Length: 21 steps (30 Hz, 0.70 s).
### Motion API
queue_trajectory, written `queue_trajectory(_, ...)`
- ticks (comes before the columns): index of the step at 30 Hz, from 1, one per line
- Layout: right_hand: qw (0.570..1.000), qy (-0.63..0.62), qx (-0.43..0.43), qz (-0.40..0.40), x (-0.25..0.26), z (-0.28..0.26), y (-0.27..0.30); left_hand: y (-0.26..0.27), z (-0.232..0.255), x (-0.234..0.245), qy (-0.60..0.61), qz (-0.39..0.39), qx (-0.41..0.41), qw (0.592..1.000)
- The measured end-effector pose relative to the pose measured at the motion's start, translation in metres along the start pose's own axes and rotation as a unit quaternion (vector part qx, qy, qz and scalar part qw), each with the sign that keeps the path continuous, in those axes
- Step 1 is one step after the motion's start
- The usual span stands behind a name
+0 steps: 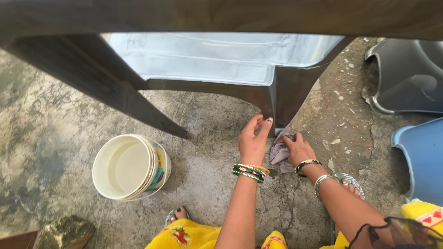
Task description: The person cleans a plastic chair by wiping the seat, armrests, legs, and underside with a cloth dipped in a bucket of water.
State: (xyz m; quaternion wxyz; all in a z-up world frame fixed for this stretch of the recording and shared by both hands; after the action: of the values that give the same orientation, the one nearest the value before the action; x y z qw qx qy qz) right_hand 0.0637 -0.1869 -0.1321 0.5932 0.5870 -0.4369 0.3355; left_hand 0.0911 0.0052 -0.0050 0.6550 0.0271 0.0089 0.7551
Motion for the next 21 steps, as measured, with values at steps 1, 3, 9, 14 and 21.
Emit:
queue_trajectory(1, 0.995, -0.071, 0.016, 0.063, 0.007, 0.002, 0.007, 0.001, -0.002, -0.001, 0.009, 0.009, 0.009, 1.000)
queue_trajectory(3, 0.981, -0.143, 0.025, 0.129, 0.016, 0.008, 0.012, 0.001, -0.004, -0.008, 0.016, 0.002, 0.009, 1.000)
queue_trajectory(9, 0.929, -0.214, 0.087, 0.290, 0.058, -0.005, 0.029, -0.005, -0.010, -0.014, 0.030, -0.005, -0.005, 1.000)
queue_trajectory(14, 0.976, -0.139, -0.004, 0.170, 0.030, 0.011, 0.000, -0.008, 0.008, -0.020, 0.010, -0.008, -0.021, 1.000)
queue_trajectory(21, 0.895, -0.358, -0.202, 0.175, 0.081, 0.067, 0.037, 0.002, 0.041, -0.027, -0.072, -0.064, -0.018, 0.995)
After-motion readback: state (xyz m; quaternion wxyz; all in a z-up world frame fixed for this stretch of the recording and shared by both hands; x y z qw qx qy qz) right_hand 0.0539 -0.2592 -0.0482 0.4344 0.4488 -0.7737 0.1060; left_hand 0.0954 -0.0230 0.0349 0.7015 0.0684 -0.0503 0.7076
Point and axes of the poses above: each hand's wrist, its own y-axis away from the middle knuckle, its own x-axis out of the back of the hand, z = x × y, the point moved 9 cm from there along -y, towards the middle knuckle, and after that the axes turned 1 degree about y, right-handed, at the moved point
